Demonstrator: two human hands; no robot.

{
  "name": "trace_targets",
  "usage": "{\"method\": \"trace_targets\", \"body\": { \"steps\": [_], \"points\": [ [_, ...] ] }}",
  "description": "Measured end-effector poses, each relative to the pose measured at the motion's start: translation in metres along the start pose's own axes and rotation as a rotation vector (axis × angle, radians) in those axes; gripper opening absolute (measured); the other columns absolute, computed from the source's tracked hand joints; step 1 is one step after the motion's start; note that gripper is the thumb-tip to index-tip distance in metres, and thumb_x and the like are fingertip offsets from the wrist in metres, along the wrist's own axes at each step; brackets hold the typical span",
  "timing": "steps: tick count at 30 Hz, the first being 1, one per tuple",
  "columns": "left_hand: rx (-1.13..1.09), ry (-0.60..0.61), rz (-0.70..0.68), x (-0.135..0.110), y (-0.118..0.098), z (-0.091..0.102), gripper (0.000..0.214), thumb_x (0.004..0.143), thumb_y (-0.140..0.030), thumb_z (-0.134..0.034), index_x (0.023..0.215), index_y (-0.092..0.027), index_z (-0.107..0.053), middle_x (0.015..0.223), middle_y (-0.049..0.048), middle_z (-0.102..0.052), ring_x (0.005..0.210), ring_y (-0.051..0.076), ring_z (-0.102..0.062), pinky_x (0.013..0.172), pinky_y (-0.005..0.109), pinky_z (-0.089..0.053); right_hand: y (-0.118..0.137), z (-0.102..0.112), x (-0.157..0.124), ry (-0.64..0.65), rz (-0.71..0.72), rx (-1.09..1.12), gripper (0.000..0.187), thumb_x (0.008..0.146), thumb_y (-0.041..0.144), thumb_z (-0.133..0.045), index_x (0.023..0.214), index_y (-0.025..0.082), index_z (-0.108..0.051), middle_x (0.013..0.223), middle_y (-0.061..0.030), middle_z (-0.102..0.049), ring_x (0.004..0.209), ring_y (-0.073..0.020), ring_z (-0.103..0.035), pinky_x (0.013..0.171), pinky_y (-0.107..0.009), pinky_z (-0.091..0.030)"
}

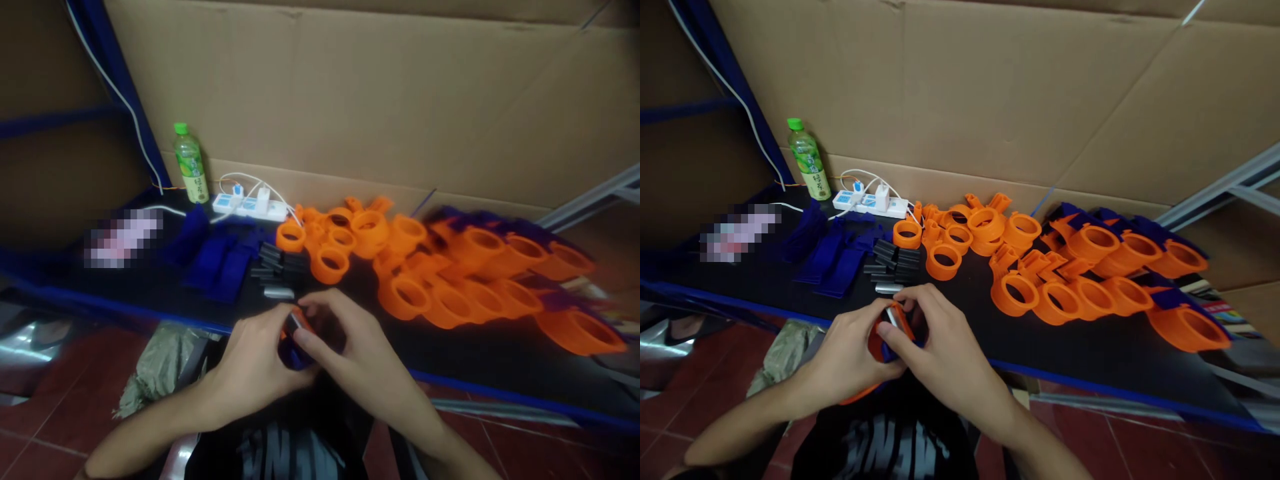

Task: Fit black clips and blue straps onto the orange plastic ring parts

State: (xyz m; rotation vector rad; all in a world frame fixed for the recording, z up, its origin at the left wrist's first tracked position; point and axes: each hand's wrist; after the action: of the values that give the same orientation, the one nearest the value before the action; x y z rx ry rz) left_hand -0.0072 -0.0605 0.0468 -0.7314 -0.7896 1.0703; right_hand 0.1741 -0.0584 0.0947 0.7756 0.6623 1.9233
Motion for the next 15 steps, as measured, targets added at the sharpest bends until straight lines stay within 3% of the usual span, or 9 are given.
{"method": "trace_targets", "body": {
  "steps": [4, 11, 15],
  "points": [
    [0.100, 0.026, -0.054, -0.004, -0.002, 0.000, 0.031, 0.073, -0.032, -0.079, 0.100, -0.025, -0.065, 0.094, 0.0033, -0.074, 0.078, 0.026, -0.069, 0.065, 0.032, -0.043, -0.007, -0.002, 0.007, 0.094, -0.096, 0.107, 0.014, 0.094, 0.029, -0.062, 0.105, 0.020, -0.065, 0.092, -0.0023, -0.069, 0.082, -0.0145, -0.066, 0.074, -0.027, -0.054],
    [0.232, -0.033, -0.142, -0.006, 0.003, -0.007, 0.027, 0.081, -0.037, -0.074, 0.102, -0.024, -0.064, 0.094, 0.0076, -0.073, 0.079, 0.029, -0.068, 0.067, 0.036, -0.043, -0.019, -0.005, 0.001, 0.175, -0.239, 0.364, 0.020, 0.092, 0.035, -0.065, 0.102, 0.018, -0.062, 0.085, -0.0015, -0.065, 0.075, -0.0136, -0.062, 0.062, -0.024, -0.050],
    [0.420, -0.025, -0.147, -0.011, 0.006, -0.015, 0.022, 0.085, -0.033, -0.068, 0.102, -0.021, -0.062, 0.094, 0.0096, -0.071, 0.082, 0.030, -0.067, 0.069, 0.039, -0.045, -0.024, -0.009, -0.003, 0.140, -0.229, 0.386, 0.018, 0.091, 0.033, -0.066, 0.087, 0.017, -0.061, 0.083, -0.0012, -0.063, 0.077, -0.0137, -0.060, 0.070, -0.026, -0.050]
  ]
}}
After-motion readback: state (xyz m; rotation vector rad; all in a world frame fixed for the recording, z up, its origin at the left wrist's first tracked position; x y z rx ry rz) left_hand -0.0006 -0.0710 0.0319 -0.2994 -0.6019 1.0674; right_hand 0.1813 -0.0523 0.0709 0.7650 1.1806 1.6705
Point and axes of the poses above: each hand's wrist, its own x-axis towards the middle knuckle, its own z-axis out of the back of the hand, y = z × x
